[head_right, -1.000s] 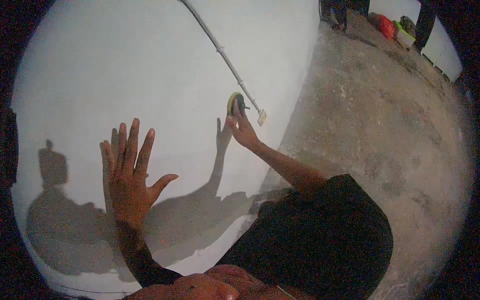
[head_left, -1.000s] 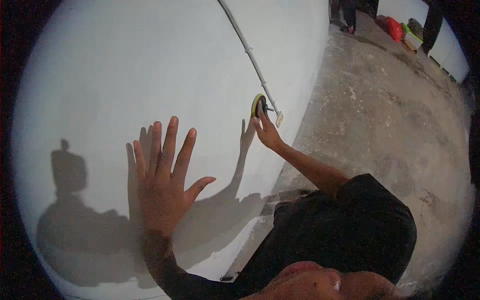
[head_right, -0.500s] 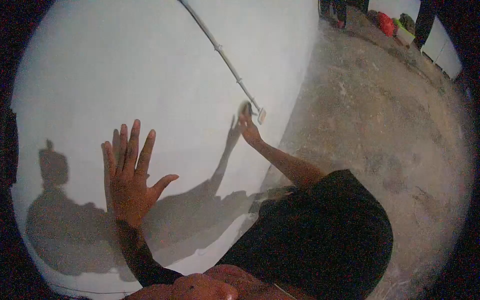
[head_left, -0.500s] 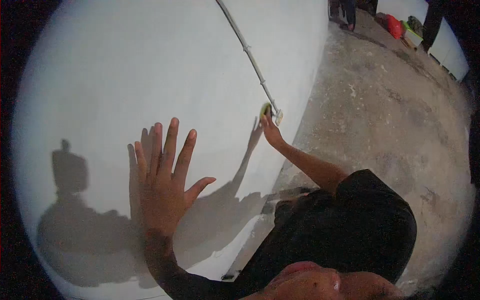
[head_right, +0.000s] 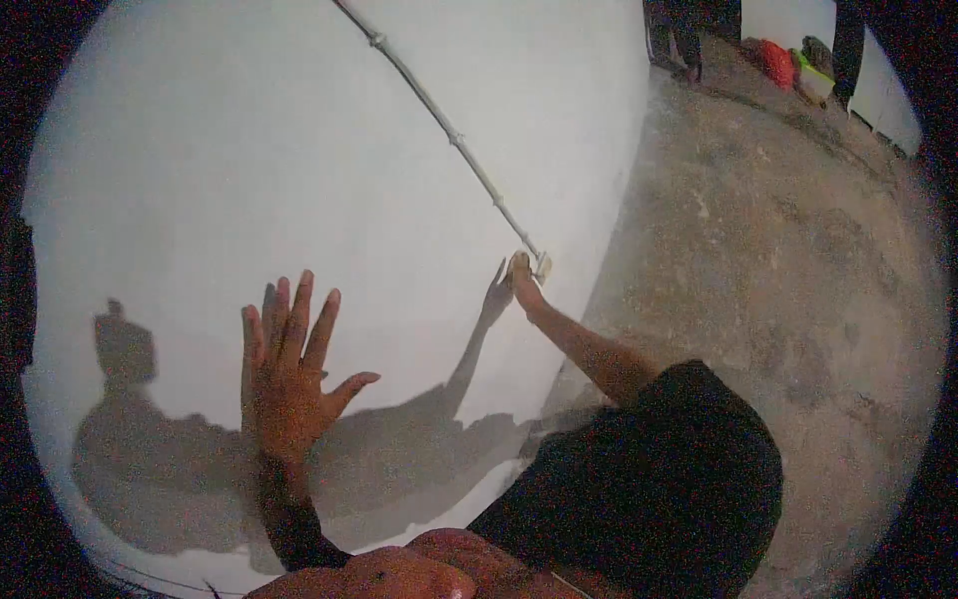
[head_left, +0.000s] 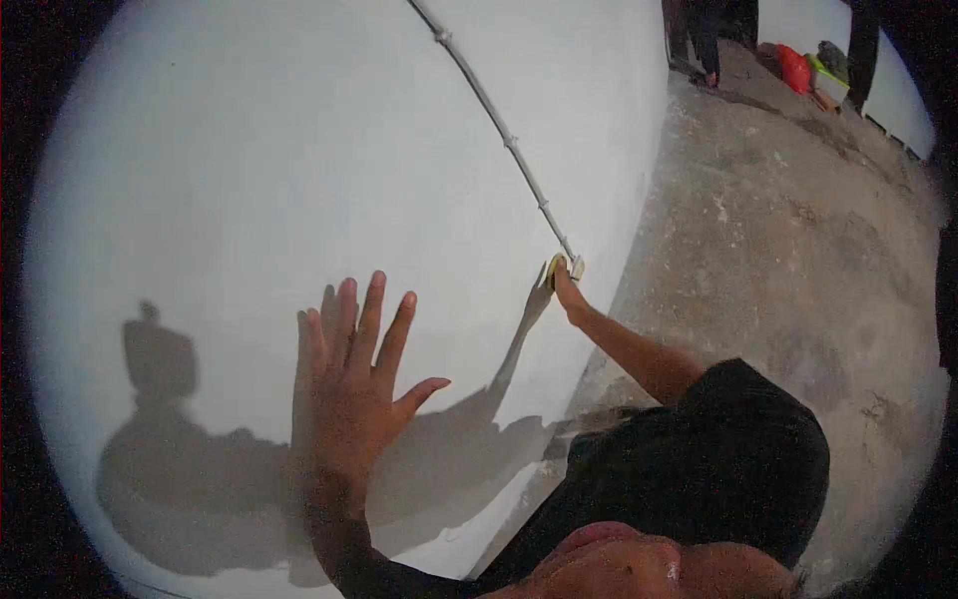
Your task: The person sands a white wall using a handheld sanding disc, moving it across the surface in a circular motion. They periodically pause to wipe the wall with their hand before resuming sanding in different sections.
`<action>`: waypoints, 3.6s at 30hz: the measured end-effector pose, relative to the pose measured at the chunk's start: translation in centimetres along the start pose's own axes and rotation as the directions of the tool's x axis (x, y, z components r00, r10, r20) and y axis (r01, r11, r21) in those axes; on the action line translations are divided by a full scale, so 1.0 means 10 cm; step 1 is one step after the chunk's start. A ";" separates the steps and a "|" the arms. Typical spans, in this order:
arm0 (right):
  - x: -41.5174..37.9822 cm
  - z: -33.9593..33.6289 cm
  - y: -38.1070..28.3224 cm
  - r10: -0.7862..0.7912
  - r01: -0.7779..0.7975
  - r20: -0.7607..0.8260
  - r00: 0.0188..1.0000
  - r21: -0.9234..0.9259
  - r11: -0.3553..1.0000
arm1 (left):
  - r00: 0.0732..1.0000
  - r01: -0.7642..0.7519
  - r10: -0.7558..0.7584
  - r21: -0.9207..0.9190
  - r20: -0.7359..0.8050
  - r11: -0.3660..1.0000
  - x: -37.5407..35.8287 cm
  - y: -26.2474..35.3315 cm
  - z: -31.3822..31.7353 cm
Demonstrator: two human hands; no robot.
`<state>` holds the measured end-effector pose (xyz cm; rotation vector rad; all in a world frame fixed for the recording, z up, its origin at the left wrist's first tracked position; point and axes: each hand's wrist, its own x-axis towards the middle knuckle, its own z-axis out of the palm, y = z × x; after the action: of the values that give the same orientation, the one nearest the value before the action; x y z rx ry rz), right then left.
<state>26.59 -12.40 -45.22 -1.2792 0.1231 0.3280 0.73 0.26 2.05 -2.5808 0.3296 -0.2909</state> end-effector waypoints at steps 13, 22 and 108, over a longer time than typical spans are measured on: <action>-0.11 0.04 -0.14 0.013 -0.018 0.041 0.999 0.105 0.994 | 0.999 -0.018 0.019 -0.023 0.046 1.000 0.00 0.03 -0.06; -0.61 0.15 -0.43 0.116 -0.129 0.150 0.982 0.081 0.988 | 0.937 -0.336 0.171 -0.657 -0.304 0.675 -0.27 0.54 0.08; -1.57 0.20 -1.80 -0.441 0.962 0.888 0.132 -0.222 -0.159 | 0.850 -0.202 -0.326 -0.827 -0.415 0.525 -0.46 2.14 1.70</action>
<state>17.08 -17.67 -23.84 -1.8991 -1.6309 -0.5097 -2.81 -8.38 -24.03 -3.4585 0.7291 -1.1573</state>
